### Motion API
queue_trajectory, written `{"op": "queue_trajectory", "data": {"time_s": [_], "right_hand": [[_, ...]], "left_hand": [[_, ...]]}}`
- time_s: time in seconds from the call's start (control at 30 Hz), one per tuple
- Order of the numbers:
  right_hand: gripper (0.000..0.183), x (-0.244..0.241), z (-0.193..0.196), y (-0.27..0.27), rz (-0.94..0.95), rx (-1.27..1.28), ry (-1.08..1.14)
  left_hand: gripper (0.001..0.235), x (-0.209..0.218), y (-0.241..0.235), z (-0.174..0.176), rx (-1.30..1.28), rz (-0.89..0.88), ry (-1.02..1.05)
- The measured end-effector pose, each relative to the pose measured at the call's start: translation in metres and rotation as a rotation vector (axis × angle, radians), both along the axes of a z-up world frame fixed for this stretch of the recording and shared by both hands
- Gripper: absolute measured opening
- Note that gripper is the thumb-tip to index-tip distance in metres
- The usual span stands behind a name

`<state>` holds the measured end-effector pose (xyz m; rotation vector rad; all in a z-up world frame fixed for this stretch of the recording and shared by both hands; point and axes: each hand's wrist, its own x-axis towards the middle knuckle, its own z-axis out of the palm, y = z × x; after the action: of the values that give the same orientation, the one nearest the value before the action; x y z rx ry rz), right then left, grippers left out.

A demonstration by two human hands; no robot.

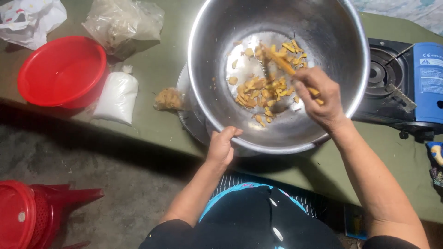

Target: Transferring and sorting ginger pieces from a large bowl to a plate and then to a cutting board using chopsticks and hands.

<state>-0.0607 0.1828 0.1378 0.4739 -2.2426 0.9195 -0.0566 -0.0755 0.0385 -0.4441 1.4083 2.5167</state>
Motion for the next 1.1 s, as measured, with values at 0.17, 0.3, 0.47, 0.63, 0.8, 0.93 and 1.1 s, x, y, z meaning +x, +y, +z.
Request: {"op": "queue_trajectory", "data": {"time_s": [0.17,0.3,0.47,0.63,0.8,0.93,1.1], "right_hand": [[0.014,0.008,0.023,-0.023,0.097,-0.122,-0.058],[0.012,-0.018,0.01,0.007,0.168,-0.228,0.031],[0.016,-0.021,0.017,-0.009,0.19,-0.187,0.029],[0.013,-0.001,0.009,-0.02,0.238,-0.078,-0.04],[0.014,0.046,0.034,-0.03,0.369,-0.087,-0.243],[0.015,0.051,0.033,-0.013,0.319,-0.193,-0.253],[0.015,0.02,0.038,-0.036,0.229,-0.422,-0.078]], "left_hand": [[0.025,-0.007,-0.001,-0.033,0.027,-0.024,0.013],[0.027,-0.005,0.002,-0.043,0.031,-0.049,0.015],[0.026,-0.004,0.003,-0.039,0.03,-0.076,0.029],[0.023,-0.006,0.001,-0.042,0.028,-0.086,0.032],[0.021,-0.016,-0.007,-0.052,0.032,-0.07,0.068],[0.014,-0.013,-0.01,-0.03,0.026,-0.02,0.075],[0.012,-0.008,-0.008,-0.021,0.009,-0.006,0.086]]}}
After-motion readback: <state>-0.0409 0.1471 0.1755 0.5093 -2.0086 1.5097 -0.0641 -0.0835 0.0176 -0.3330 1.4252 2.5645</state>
